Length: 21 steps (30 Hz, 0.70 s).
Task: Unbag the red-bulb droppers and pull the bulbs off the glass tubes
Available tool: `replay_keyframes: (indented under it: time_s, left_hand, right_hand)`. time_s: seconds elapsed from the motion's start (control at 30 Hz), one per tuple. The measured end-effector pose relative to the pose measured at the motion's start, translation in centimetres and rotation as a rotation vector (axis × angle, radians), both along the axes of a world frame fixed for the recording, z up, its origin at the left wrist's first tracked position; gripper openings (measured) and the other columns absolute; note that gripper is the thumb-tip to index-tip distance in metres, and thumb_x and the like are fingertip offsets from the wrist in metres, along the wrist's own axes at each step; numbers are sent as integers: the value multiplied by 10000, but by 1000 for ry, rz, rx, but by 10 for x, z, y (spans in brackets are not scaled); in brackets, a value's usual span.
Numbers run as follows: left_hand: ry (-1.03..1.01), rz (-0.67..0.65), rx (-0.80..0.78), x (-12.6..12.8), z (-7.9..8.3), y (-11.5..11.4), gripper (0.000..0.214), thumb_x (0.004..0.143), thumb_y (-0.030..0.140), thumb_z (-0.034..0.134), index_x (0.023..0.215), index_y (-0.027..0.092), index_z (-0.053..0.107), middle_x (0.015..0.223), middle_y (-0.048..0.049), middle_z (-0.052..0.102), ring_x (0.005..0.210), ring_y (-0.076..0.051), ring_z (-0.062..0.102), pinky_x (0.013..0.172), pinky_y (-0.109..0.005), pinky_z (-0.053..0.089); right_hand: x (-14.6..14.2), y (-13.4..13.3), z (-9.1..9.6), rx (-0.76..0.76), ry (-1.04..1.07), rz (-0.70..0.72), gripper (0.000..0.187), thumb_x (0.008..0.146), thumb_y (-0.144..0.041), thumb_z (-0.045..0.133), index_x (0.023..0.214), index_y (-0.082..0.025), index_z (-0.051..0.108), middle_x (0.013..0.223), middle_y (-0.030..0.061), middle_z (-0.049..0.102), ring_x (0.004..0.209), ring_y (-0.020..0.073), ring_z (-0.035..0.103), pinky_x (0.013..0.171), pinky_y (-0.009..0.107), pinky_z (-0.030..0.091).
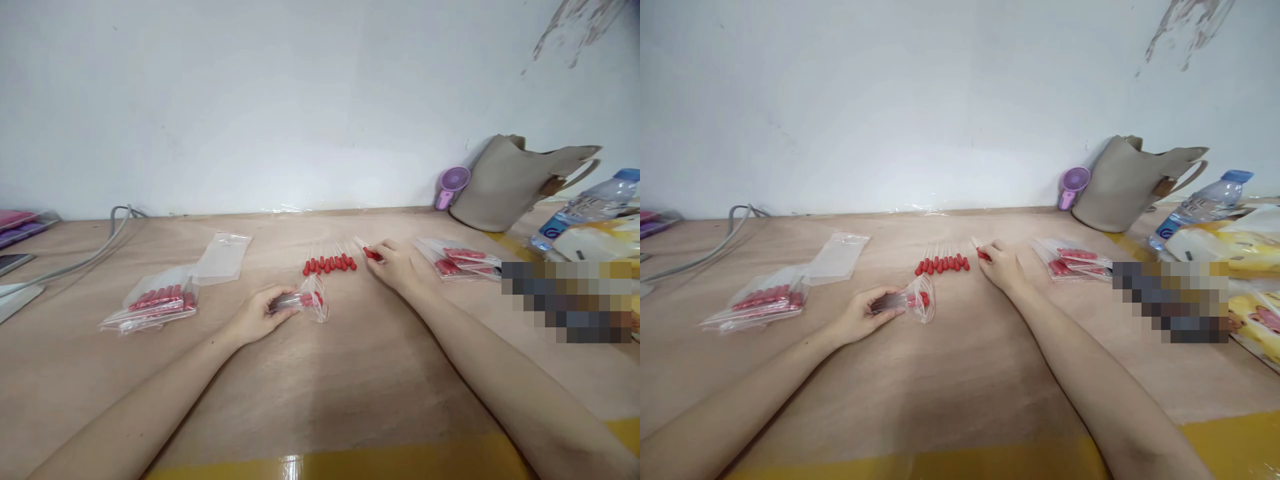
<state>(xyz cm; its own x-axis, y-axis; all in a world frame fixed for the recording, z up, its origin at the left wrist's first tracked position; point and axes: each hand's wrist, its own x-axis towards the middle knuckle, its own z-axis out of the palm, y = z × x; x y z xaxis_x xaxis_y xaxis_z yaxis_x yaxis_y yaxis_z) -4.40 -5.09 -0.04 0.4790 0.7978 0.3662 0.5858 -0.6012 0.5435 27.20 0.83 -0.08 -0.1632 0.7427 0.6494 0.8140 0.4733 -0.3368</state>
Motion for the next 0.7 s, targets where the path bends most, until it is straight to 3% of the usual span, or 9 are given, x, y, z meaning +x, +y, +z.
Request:
replay_keyframes:
  time_s: [0.27, 0.7]
  left_hand:
    - [12, 9, 8, 1, 0, 0, 335, 780, 389, 573, 1047, 187, 573, 986, -45, 645, 829, -169, 609, 711, -277, 500]
    - [12, 22, -37, 2, 2, -1, 319, 778, 378, 579, 1037, 191, 571, 966, -28, 639, 796, -152, 596, 684, -257, 485]
  right_hand:
    - [-8, 2, -8, -40, -144, 76, 234, 816, -208, 455, 921, -192, 664, 862, 84, 596, 733, 164, 578, 684, 279, 473]
    - [-11, -3, -4, -150, -204, 159, 202, 835, -201, 462, 935, -169, 635, 1019, 101, 545, 843, 180, 569, 782, 310, 463]
